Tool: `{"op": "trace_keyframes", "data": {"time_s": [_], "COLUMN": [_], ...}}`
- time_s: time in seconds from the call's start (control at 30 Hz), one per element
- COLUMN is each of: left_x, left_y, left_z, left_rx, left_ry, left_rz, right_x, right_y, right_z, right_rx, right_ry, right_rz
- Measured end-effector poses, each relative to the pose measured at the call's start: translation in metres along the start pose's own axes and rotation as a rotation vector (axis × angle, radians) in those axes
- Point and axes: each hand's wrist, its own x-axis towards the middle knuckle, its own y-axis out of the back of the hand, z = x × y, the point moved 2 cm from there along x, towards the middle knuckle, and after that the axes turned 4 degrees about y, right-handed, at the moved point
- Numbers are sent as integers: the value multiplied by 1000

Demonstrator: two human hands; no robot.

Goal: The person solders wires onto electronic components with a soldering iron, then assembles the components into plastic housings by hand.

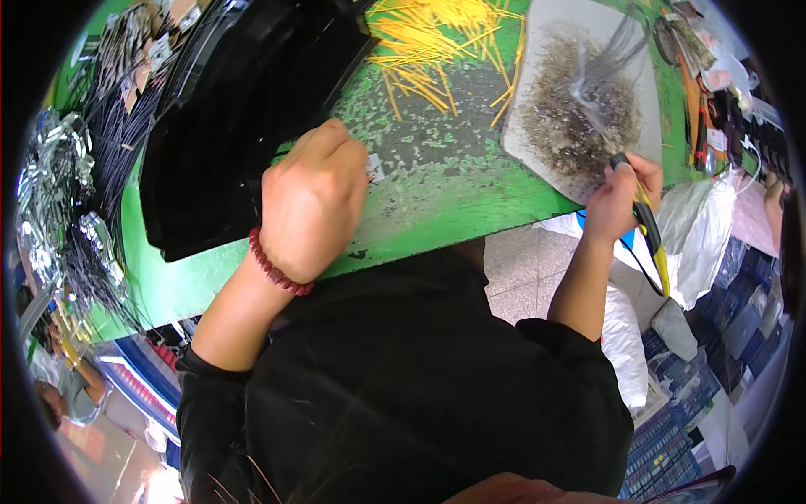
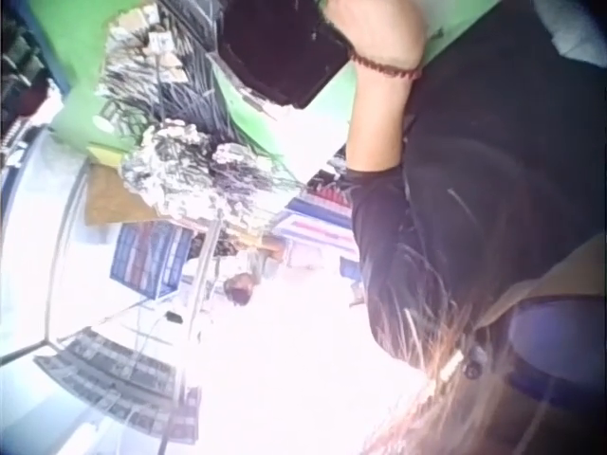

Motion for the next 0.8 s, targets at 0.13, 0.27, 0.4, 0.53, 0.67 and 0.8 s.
{"op": "trace_keyframes", "data": {"time_s": [0.13, 0.27, 0.4, 0.53, 0.67, 0.8], "left_x": [0, -4, -4, -3, -4, -4], "left_y": [-3, -4, -6, -7, -8, -8], "left_z": [-4, -4, -7, -9, -11, -10], "left_rx": [-1, -24, -52, -82, -63, -68], "left_ry": [5, 1, 11, -6, -5, -9], "left_rz": [5, 19, 19, 29, 23, 31], "right_x": [-10, -43, -78, -93, -93, -94], "right_y": [-3, -32, -66, -78, -85, -87], "right_z": [-14, -30, -56, -62, -64, -62], "right_rx": [248, 333, 352, 390, 266, 277], "right_ry": [34, 50, -4, -98, -49, -62], "right_rz": [-118, -277, -488, -632, -683, -693]}}
